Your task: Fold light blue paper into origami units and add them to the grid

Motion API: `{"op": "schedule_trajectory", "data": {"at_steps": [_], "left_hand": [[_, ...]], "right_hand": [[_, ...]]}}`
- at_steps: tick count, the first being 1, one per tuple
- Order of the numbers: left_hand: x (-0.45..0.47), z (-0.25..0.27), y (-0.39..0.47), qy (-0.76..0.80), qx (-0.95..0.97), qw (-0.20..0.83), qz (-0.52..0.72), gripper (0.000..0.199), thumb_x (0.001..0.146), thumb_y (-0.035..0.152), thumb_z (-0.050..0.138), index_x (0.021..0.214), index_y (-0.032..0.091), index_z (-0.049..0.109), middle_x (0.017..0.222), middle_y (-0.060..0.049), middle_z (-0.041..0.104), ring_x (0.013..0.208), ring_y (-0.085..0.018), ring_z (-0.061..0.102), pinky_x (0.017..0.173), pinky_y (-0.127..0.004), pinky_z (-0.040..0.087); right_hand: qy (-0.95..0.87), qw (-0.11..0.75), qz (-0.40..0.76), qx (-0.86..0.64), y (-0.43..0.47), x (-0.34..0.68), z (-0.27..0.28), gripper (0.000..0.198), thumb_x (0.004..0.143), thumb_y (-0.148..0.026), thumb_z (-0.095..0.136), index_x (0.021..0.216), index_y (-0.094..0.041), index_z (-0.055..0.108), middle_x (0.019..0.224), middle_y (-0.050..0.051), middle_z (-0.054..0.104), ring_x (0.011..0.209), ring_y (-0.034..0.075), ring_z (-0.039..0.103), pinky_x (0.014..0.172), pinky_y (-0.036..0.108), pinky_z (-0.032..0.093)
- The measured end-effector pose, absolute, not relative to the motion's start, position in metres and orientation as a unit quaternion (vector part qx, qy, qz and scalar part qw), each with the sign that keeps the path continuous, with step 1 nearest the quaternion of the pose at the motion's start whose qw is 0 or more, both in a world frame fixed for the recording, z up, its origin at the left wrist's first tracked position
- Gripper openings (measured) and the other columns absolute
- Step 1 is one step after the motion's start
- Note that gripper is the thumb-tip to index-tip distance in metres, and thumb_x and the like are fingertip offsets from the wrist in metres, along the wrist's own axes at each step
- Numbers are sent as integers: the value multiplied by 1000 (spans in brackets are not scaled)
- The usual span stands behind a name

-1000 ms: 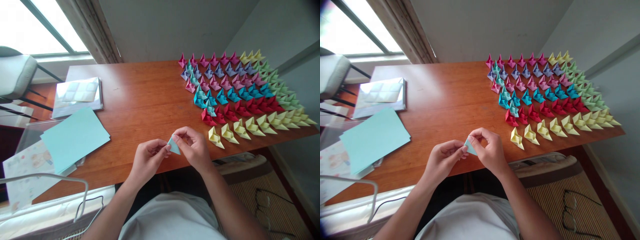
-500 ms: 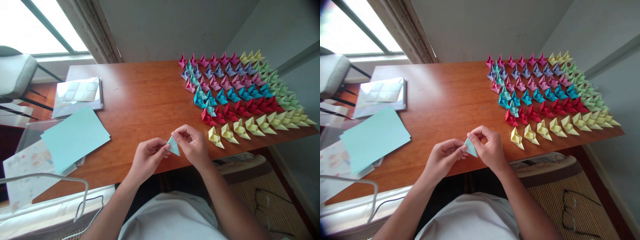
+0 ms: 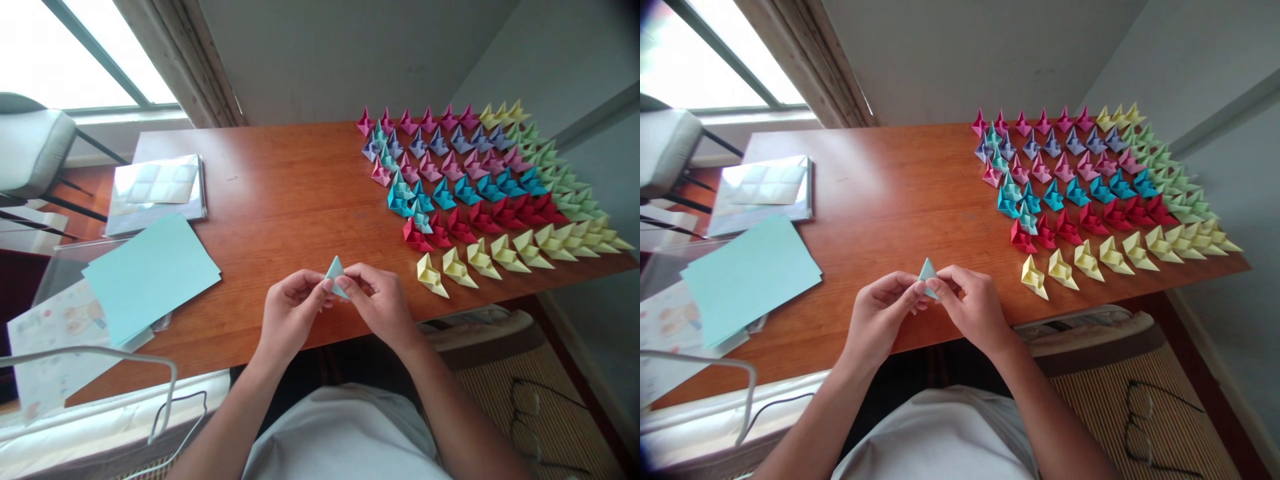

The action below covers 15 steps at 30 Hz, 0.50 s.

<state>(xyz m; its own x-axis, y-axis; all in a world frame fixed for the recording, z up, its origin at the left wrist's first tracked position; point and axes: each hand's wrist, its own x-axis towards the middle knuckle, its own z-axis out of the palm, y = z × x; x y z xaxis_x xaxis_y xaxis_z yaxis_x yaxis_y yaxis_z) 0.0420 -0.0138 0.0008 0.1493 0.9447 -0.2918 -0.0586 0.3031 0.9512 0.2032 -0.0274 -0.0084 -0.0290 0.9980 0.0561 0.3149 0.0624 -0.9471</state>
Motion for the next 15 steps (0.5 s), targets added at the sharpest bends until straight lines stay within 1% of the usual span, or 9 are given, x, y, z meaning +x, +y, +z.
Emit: {"op": "schedule_trajectory", "data": {"at_steps": [2, 5, 7, 11, 13, 15], "left_hand": [[42, 0, -14, 518, 424, 616, 415, 23, 80, 36, 79, 78, 14, 71, 68, -2, 73, 60, -12, 65, 57, -20, 51], [43, -1, -14, 518, 418, 619, 417, 21, 80, 34, 79, 78, 14, 72, 67, -1, 72, 60, -11, 65, 58, -19, 51], [43, -1, -14, 518, 416, 620, 417, 20, 80, 34, 79, 79, 14, 72, 67, -1, 71, 60, -11, 65, 58, -19, 51], [41, 0, -14, 516, 419, 622, 413, 20, 82, 33, 78, 80, 14, 72, 68, 0, 71, 62, -11, 65, 58, -18, 50], [40, 0, -14, 511, 423, 628, 407, 19, 83, 33, 76, 81, 15, 72, 68, 0, 71, 62, -11, 64, 59, -18, 50], [39, 1, -14, 508, 427, 631, 402, 20, 84, 34, 75, 81, 15, 72, 68, -1, 71, 63, -11, 64, 59, -19, 50]], "right_hand": [[-591, 419, 417, -549, -28, 203, -9, 22, 95, -40, 61, 84, -21, 66, 69, -1, 67, 61, 13, 61, 58, 24, 45], [-589, 424, 410, -552, -30, 202, -10, 25, 96, -38, 60, 77, -21, 63, 59, -4, 61, 53, 11, 55, 53, 23, 41], [-578, 430, 420, -552, -31, 202, -11, 26, 95, -38, 61, 76, -21, 63, 59, -4, 61, 52, 11, 55, 52, 22, 41], [-548, 428, 488, -528, -31, 205, -11, 28, 95, -44, 60, 82, -20, 67, 64, -2, 65, 57, 12, 61, 56, 23, 47], [-543, 436, 489, -526, -30, 207, -9, 33, 98, -45, 54, 83, -20, 69, 69, 0, 68, 64, 14, 63, 61, 24, 50], [-533, 450, 474, -537, -30, 209, -9, 33, 99, -44, 52, 85, -20, 70, 76, 1, 70, 70, 15, 65, 66, 25, 51]]}}
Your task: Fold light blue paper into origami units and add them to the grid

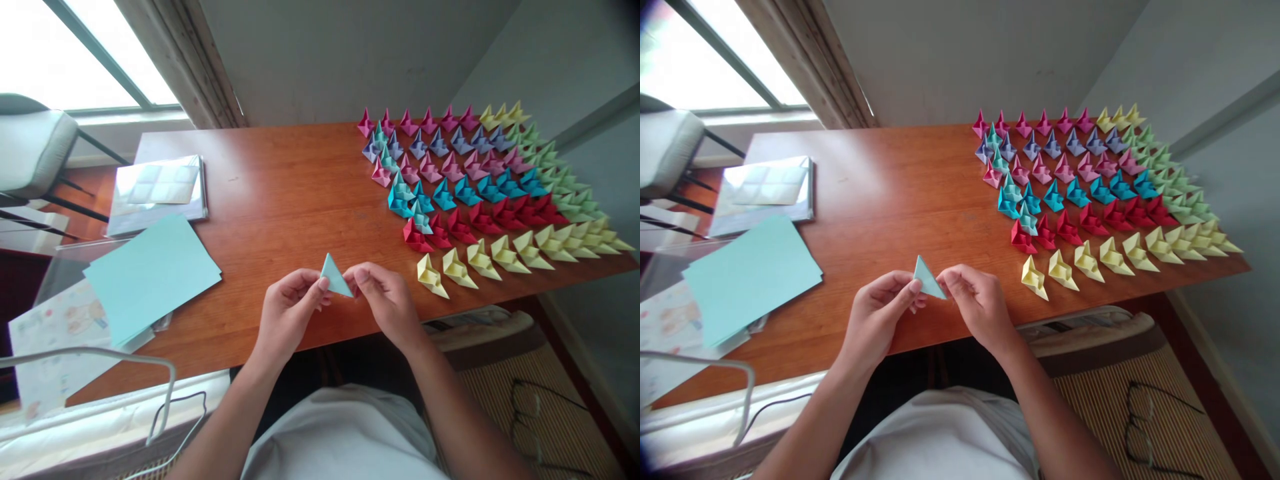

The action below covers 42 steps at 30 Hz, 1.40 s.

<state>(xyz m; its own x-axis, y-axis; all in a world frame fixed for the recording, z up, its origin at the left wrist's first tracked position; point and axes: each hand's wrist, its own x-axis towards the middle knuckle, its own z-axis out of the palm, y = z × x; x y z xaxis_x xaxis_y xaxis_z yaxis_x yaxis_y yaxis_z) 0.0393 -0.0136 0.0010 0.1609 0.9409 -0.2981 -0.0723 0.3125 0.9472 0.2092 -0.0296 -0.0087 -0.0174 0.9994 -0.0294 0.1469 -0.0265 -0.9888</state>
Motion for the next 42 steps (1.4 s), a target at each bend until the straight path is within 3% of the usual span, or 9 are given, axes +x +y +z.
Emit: {"op": "schedule_trajectory", "data": {"at_steps": [4, 12, 19, 25, 29, 32, 38, 42], "left_hand": [[38, 2, -13, 504, 443, 632, 387, 20, 86, 34, 73, 82, 15, 73, 69, -2, 72, 64, -12, 65, 61, -20, 51], [36, 0, -14, 507, 464, 618, 383, 24, 87, 38, 71, 83, 15, 76, 69, -3, 73, 64, -14, 67, 60, -21, 53], [38, -11, -18, 503, 547, 541, 394, 21, 90, 36, 67, 93, 18, 78, 73, -3, 72, 64, -15, 67, 62, -22, 54], [45, -13, -26, 516, 579, 483, 407, 35, 91, 32, 65, 123, 20, 66, 82, -3, 72, 69, -15, 66, 68, -23, 54], [48, -10, -33, 532, 653, 356, 405, 27, 91, 26, 63, 117, 23, 68, 91, -4, 75, 79, -17, 69, 79, -25, 54], [48, -9, -35, 526, 697, 318, 368, 28, 91, 24, 61, 118, 24, 69, 101, -5, 77, 89, -19, 72, 83, -25, 54], [45, -6, -28, 535, 710, 322, 327, 31, 90, 21, 58, 120, 23, 68, 109, -6, 77, 92, -21, 74, 82, -27, 55], [44, -3, -25, 531, 667, 393, 344, 25, 90, 22, 59, 113, 22, 69, 102, -4, 77, 86, -18, 73, 81, -26, 57]], "right_hand": [[-517, 454, 481, -543, -29, 210, -10, 22, 95, -41, 61, 92, -21, 70, 86, 3, 72, 76, 17, 67, 67, 26, 53], [-537, 436, 481, -539, -28, 214, -14, 18, 94, -37, 60, 94, -22, 71, 86, 3, 74, 77, 19, 69, 68, 29, 56], [-579, 399, 446, -554, -28, 211, -8, 13, 84, -18, 65, 96, -21, 67, 86, 1, 72, 77, 17, 67, 67, 26, 52], [-610, 423, 327, -585, -32, 204, -7, 5, 85, -18, 61, 88, -23, 62, 77, -1, 67, 69, 15, 63, 67, 26, 52], [-661, 401, 201, -601, -33, 204, -10, 12, 86, -16, 58, 95, -24, 62, 81, 2, 70, 72, 18, 65, 70, 30, 52], [-698, 371, 156, -592, -36, 203, -12, 17, 91, -14, 54, 103, -23, 62, 89, 6, 73, 80, 22, 68, 75, 33, 52], [-727, 357, 140, -569, -39, 200, -9, 21, 95, -16, 52, 112, -22, 63, 94, 8, 74, 83, 23, 69, 78, 35, 53], [-730, 364, 155, -557, -38, 202, -7, 23, 95, -14, 52, 113, -22, 63, 96, 8, 75, 85, 22, 69, 80, 35, 54]]}}
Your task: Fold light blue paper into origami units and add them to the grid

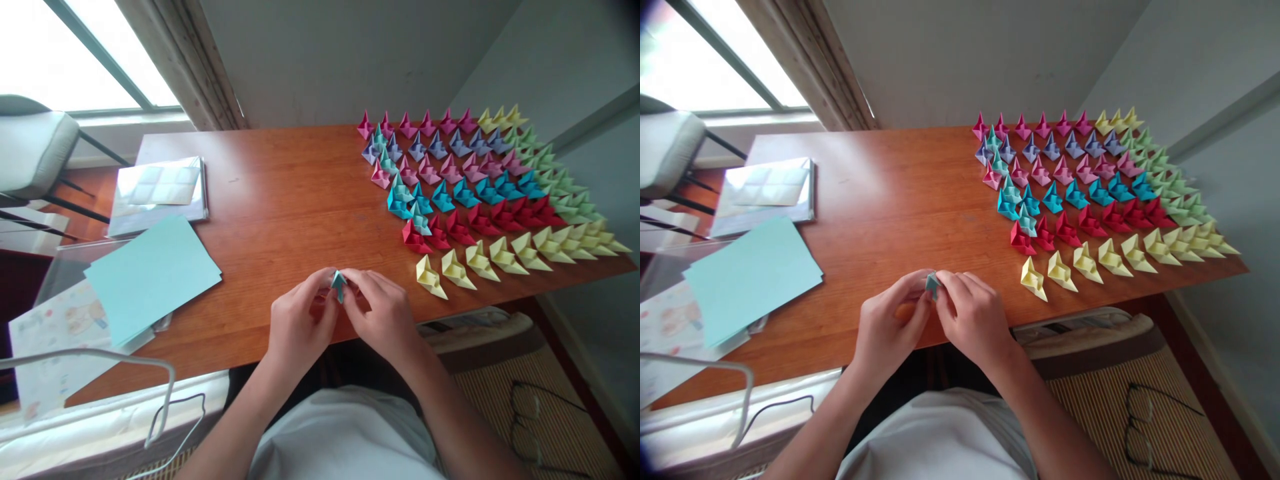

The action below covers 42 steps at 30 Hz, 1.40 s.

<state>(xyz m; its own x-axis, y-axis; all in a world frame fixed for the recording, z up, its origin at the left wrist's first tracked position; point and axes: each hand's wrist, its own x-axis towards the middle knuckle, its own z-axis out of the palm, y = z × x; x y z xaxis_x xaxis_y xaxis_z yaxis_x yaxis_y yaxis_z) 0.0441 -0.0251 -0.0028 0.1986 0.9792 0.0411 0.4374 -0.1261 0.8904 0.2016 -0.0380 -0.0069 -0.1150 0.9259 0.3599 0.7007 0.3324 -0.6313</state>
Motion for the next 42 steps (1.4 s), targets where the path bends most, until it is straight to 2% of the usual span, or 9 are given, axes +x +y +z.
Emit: {"op": "schedule_trajectory", "data": {"at_steps": [6, 12, 16, 19, 23, 28, 32, 37, 42], "left_hand": [[43, 0, -19, 501, 473, 592, 419, 22, 88, 29, 66, 106, 17, 72, 97, -5, 76, 84, -17, 71, 74, -23, 59], [39, 4, -18, 446, 394, 688, 415, 26, 92, 37, 65, 109, 18, 68, 99, -5, 72, 89, -16, 67, 78, -27, 60], [40, 6, -16, 444, 427, 672, 412, 28, 84, 29, 75, 107, 18, 64, 98, -3, 69, 86, -13, 67, 78, -21, 56], [41, 4, -16, 442, 436, 662, 420, 32, 82, 24, 78, 109, 19, 61, 101, -2, 69, 91, -12, 66, 81, -19, 54], [41, -2, -18, 439, 432, 668, 418, 28, 81, 23, 78, 103, 17, 62, 99, -3, 68, 91, -13, 65, 82, -21, 53], [42, -3, -18, 428, 420, 692, 402, 22, 80, 23, 80, 95, 16, 65, 91, -1, 68, 85, -12, 64, 79, -20, 52], [42, 3, -18, 447, 445, 685, 365, 19, 85, 31, 75, 88, 14, 67, 80, -1, 69, 75, -10, 62, 71, -18, 50], [42, 5, -19, 470, 458, 682, 323, 26, 86, 37, 72, 76, 13, 68, 67, -1, 68, 64, -10, 61, 62, -18, 48], [40, 1, -19, 490, 495, 645, 315, 23, 85, 34, 71, 74, 14, 68, 67, -1, 67, 63, -11, 59, 60, -20, 48]], "right_hand": [[-718, 398, 202, -534, -38, 205, -10, 29, 96, -11, 52, 117, -24, 66, 101, 6, 74, 94, 19, 69, 86, 33, 54], [-744, 416, 132, -506, -38, 205, -16, 38, 94, -5, 52, 123, -25, 67, 96, 6, 72, 90, 20, 64, 83, 35, 54], [-731, 430, 149, -509, -39, 207, -14, 38, 93, -5, 54, 120, -26, 69, 97, 6, 71, 92, 20, 64, 84, 37, 54], [-688, 447, 222, -526, -40, 206, -9, 34, 92, -8, 54, 118, -25, 68, 101, 5, 71, 95, 20, 65, 85, 36, 54], [-598, 450, 346, -566, -38, 206, -6, 20, 94, -23, 61, 112, -24, 68, 103, 5, 72, 94, 19, 67, 75, 29, 55], [-550, 457, 438, -545, -31, 206, -7, 10, 90, -32, 69, 92, -22, 70, 89, 2, 67, 82, 16, 64, 70, 27, 52], [-497, 496, 487, -519, -29, 204, -10, 9, 89, -31, 71, 88, -22, 70, 86, 1, 65, 80, 15, 63, 71, 27, 51], [-466, 513, 512, -507, -30, 205, -11, 8, 89, -29, 70, 89, -21, 70, 86, 0, 64, 81, 15, 62, 73, 26, 50], [-529, 453, 500, -515, -29, 212, -4, 7, 93, -27, 64, 91, -21, 67, 86, 0, 63, 82, 15, 61, 75, 28, 49]]}}
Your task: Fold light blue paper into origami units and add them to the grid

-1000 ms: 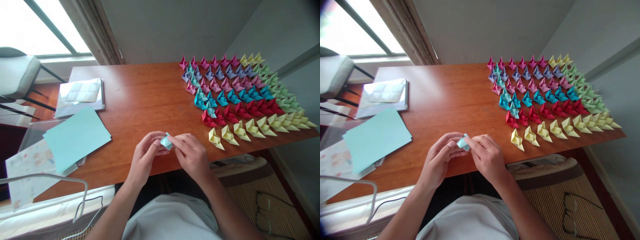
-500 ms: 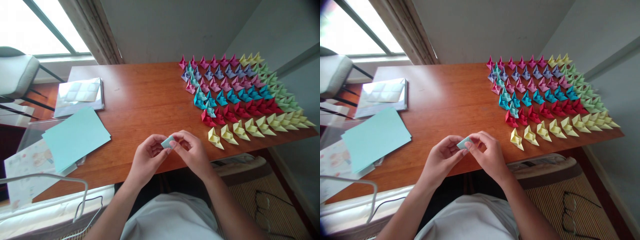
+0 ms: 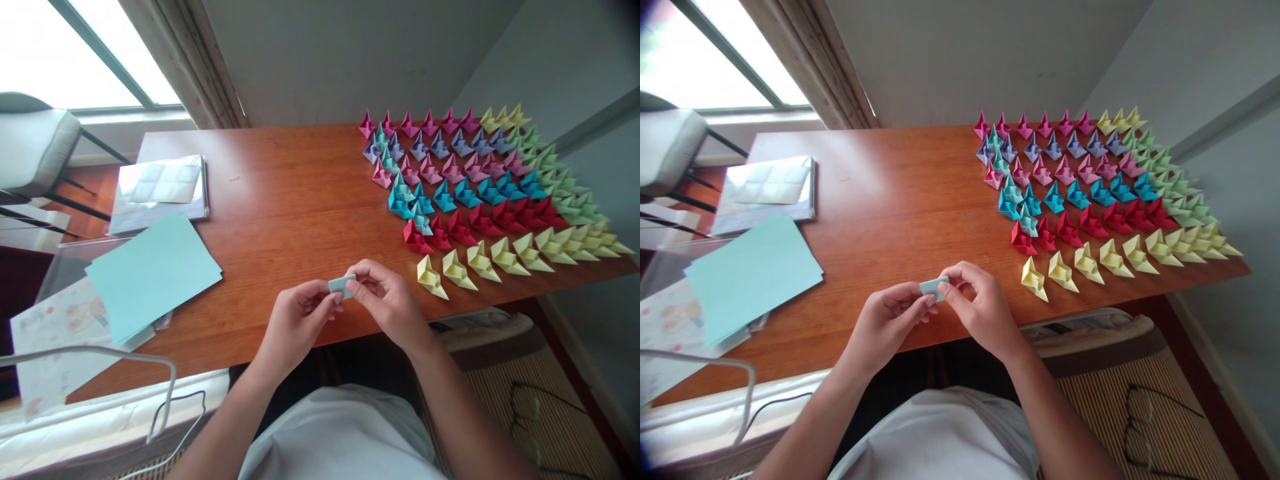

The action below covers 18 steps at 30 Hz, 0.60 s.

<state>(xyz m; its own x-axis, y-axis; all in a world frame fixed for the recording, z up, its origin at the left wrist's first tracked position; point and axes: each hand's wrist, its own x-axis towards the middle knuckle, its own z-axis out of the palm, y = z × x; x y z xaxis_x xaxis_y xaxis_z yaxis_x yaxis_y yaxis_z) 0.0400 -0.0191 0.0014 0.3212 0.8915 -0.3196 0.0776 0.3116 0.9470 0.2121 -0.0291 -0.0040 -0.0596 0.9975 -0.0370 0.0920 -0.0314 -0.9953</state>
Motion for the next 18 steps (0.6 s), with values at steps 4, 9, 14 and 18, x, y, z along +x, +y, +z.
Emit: {"op": "schedule_trajectory", "data": {"at_steps": [4, 9, 14, 18], "left_hand": [[38, 0, -19, 483, 571, 597, 290, 22, 88, 33, 67, 78, 14, 71, 70, -3, 70, 65, -13, 60, 60, -22, 47], [40, 2, -20, 482, 620, 555, 273, 24, 90, 34, 65, 76, 15, 72, 70, -4, 71, 64, -14, 60, 59, -22, 46], [42, 0, -18, 490, 579, 585, 287, 20, 86, 33, 70, 78, 15, 73, 72, -4, 73, 65, -15, 62, 59, -22, 48], [42, 2, -16, 513, 499, 612, 337, 22, 81, 37, 76, 76, 15, 73, 69, -3, 72, 61, -14, 62, 58, -22, 50]], "right_hand": [[-587, 412, 484, -501, -24, 216, 5, 9, 94, -29, 63, 93, -21, 68, 92, 2, 67, 87, 16, 63, 75, 28, 49], [-617, 395, 456, -505, -18, 214, 6, 13, 92, -23, 64, 81, -20, 68, 80, 0, 65, 77, 14, 60, 71, 27, 46], [-564, 417, 481, -526, -19, 210, -4, 16, 92, -30, 65, 79, -20, 67, 78, 0, 64, 76, 15, 60, 67, 26, 46], [-517, 443, 506, -529, -23, 207, -9, 22, 92, -43, 65, 94, -21, 66, 92, 2, 67, 85, 17, 64, 72, 27, 50]]}}
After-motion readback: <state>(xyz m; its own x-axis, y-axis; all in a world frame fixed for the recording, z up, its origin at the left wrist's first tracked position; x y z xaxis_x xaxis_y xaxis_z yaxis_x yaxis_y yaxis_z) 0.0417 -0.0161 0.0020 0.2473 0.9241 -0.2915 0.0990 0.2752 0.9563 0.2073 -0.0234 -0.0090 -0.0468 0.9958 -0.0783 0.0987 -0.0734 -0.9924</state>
